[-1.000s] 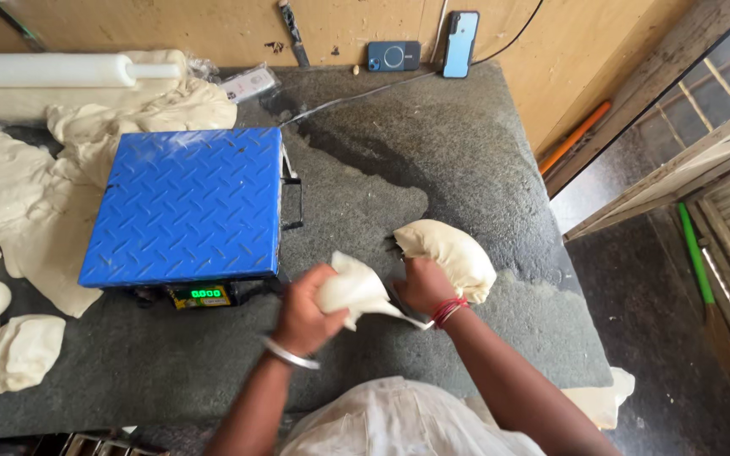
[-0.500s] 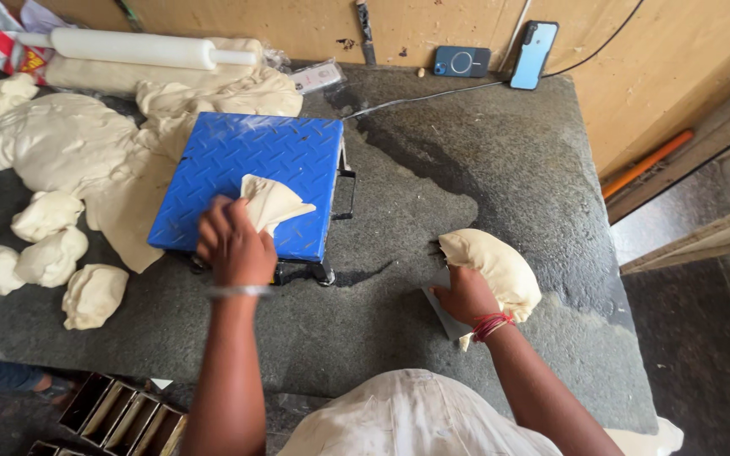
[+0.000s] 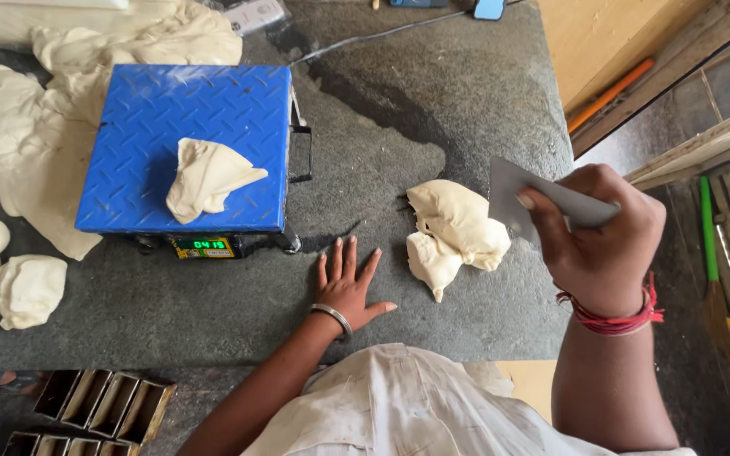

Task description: The person portions dough using a scraper, weighs individual pieces on a digital scale, and rolls them into oblong shapes on a work surface.

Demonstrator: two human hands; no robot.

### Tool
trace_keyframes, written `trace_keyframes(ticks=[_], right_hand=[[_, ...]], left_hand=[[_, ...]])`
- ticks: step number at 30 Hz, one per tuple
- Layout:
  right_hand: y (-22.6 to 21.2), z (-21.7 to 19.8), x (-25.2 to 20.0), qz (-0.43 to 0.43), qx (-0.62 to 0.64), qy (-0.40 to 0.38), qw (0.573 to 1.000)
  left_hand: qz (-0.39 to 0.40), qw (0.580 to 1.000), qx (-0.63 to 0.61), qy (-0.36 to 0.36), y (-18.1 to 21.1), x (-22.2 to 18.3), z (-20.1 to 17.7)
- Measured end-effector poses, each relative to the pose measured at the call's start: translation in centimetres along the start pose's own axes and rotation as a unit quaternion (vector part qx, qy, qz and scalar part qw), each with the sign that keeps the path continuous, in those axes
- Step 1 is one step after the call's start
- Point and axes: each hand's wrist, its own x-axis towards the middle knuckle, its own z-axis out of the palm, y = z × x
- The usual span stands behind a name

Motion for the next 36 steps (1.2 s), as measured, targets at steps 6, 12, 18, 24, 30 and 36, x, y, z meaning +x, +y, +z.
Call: trace_keyframes(ticks=[6, 12, 18, 24, 30, 36], right_hand=[[8.3, 15.2, -5.4, 0.157, -0.211, -0.382, 0.886], [14.8, 16.8, -7.5, 0.154, -0.109, -0.359, 0.914], [11.8, 16.2, -7.9, 0.164, -0.199, -0.354, 0.899], [10.8, 15.8, -7.9, 0.162, -0.183, -0.331, 0.911], [10.5, 15.3, -8.3, 0.169, -0.175, -0.317, 0.917], [11.5, 12.8, -11.3, 0.215, -0.089, -0.168, 0.958]], left_hand=[[-0.001, 1.0, -0.015, 0.0, -0.3, 0.0, 0.7], [0.017, 0.999, -0.012, 0.027, -0.7, -0.5, 0.9], [0.013, 0.999, -0.012, 0.035, -0.5, -0.5, 0.7], [0.012, 0.999, -0.022, 0.027, -0.4, -0.6, 0.5], [0.006, 1.0, -0.031, 0.001, -0.5, -0.3, 0.0], [0.002, 0.998, -0.056, -0.023, -1.1, 0.9, 0.9]])
